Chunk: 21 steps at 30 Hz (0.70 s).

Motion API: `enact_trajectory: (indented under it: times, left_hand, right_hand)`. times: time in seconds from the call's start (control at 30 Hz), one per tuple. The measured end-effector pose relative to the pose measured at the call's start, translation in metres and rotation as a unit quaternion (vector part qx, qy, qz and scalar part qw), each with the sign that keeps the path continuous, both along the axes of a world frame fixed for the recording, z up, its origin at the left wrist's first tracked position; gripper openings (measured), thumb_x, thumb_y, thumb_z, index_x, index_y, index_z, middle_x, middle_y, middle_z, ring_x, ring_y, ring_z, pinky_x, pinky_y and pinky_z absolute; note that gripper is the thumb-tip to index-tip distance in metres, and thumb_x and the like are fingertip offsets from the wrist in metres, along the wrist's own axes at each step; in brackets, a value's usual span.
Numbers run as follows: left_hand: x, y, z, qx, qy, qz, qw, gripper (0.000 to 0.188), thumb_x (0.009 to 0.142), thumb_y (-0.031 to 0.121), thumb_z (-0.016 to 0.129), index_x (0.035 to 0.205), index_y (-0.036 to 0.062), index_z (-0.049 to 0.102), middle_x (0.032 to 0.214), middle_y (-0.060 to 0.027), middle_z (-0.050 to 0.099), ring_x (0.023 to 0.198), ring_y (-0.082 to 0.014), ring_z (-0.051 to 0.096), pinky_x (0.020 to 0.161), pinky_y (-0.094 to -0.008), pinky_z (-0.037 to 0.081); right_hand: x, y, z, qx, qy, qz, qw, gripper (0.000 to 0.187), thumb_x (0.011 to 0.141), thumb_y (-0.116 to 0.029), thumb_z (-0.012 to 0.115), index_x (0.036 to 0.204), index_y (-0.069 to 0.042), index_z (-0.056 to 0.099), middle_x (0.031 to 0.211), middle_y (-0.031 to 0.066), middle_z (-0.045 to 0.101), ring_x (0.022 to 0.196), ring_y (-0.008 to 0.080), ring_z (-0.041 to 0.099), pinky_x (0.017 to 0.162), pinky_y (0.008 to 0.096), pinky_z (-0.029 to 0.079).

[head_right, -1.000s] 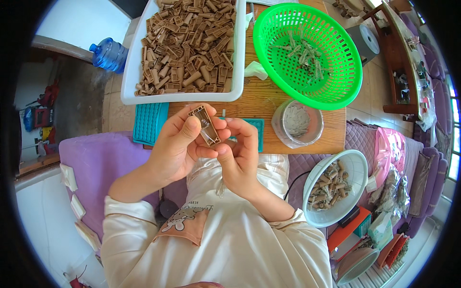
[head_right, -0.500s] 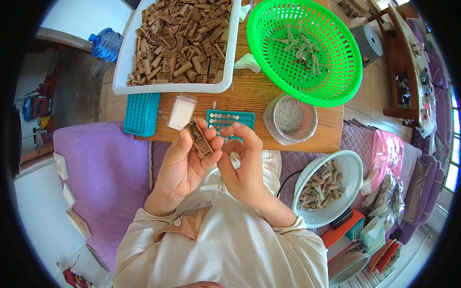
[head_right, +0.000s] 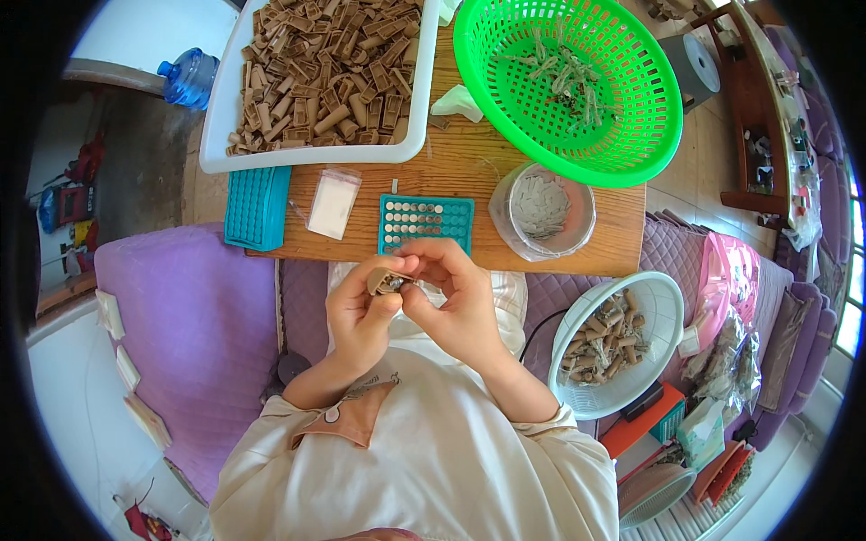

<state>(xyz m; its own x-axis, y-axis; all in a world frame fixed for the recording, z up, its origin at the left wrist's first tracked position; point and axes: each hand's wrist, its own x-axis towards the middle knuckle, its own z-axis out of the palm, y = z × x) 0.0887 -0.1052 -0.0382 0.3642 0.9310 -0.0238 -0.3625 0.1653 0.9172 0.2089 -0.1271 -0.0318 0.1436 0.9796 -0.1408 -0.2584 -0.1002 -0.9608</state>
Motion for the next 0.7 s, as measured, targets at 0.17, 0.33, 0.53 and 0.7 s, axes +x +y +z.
enact_trajectory:
  times: [0.17, 0.33, 0.53, 0.7]
  left_hand:
    - [-0.008, -0.017, -0.017, -0.007, 0.099, 0.011, 0.995, 0.027, 0.08, 0.009, 0.058, 0.104, -0.0025, 0.052, 0.099, -0.0104, 0.059, 0.085, -0.0112, 0.057, 0.068, -0.0212, 0.046]
    - [-0.02, -0.022, -0.032, -0.016, 0.223, -0.045, 0.974, 0.029, 0.08, 0.013, 0.059, 0.104, -0.0013, 0.053, 0.088, -0.0053, 0.061, 0.072, -0.0095, 0.057, 0.065, -0.022, 0.046]
    - [-0.045, -0.018, -0.059, -0.191, 0.09, -0.168, 0.963, 0.038, 0.082, 0.018, 0.055, 0.115, 0.0004, 0.044, 0.102, -0.0115, 0.056, 0.085, -0.0163, 0.058, 0.074, -0.025, 0.048]
    - [-0.055, -0.009, -0.062, -0.322, 0.03, -0.136, 0.936, 0.043, 0.082, 0.022, 0.055, 0.118, 0.0043, 0.041, 0.098, -0.0136, 0.056, 0.083, -0.0213, 0.06, 0.069, -0.0288, 0.052]
  right_hand:
    - [-0.006, -0.006, -0.015, -0.034, -0.07, 0.033, 0.996, 0.029, 0.07, 0.01, 0.055, 0.097, 0.001, 0.049, 0.091, 0.0098, 0.057, 0.088, 0.0167, 0.058, 0.079, 0.0287, 0.048]
    - [-0.009, -0.01, -0.033, -0.064, -0.141, 0.088, 0.984, 0.034, 0.067, 0.008, 0.057, 0.1, 0.001, 0.05, 0.088, 0.0102, 0.058, 0.079, 0.0184, 0.06, 0.072, 0.028, 0.049]
    - [0.011, 0.003, -0.051, -0.012, -0.229, 0.298, 0.927, 0.032, 0.065, -0.006, 0.065, 0.095, -0.001, 0.054, 0.083, 0.0112, 0.059, 0.069, 0.02, 0.058, 0.062, 0.0292, 0.047]
    - [0.033, 0.027, -0.079, -0.068, -0.25, 0.199, 0.945, 0.028, 0.067, -0.007, 0.065, 0.093, -0.003, 0.055, 0.079, 0.0101, 0.058, 0.068, 0.022, 0.057, 0.061, 0.0297, 0.046]
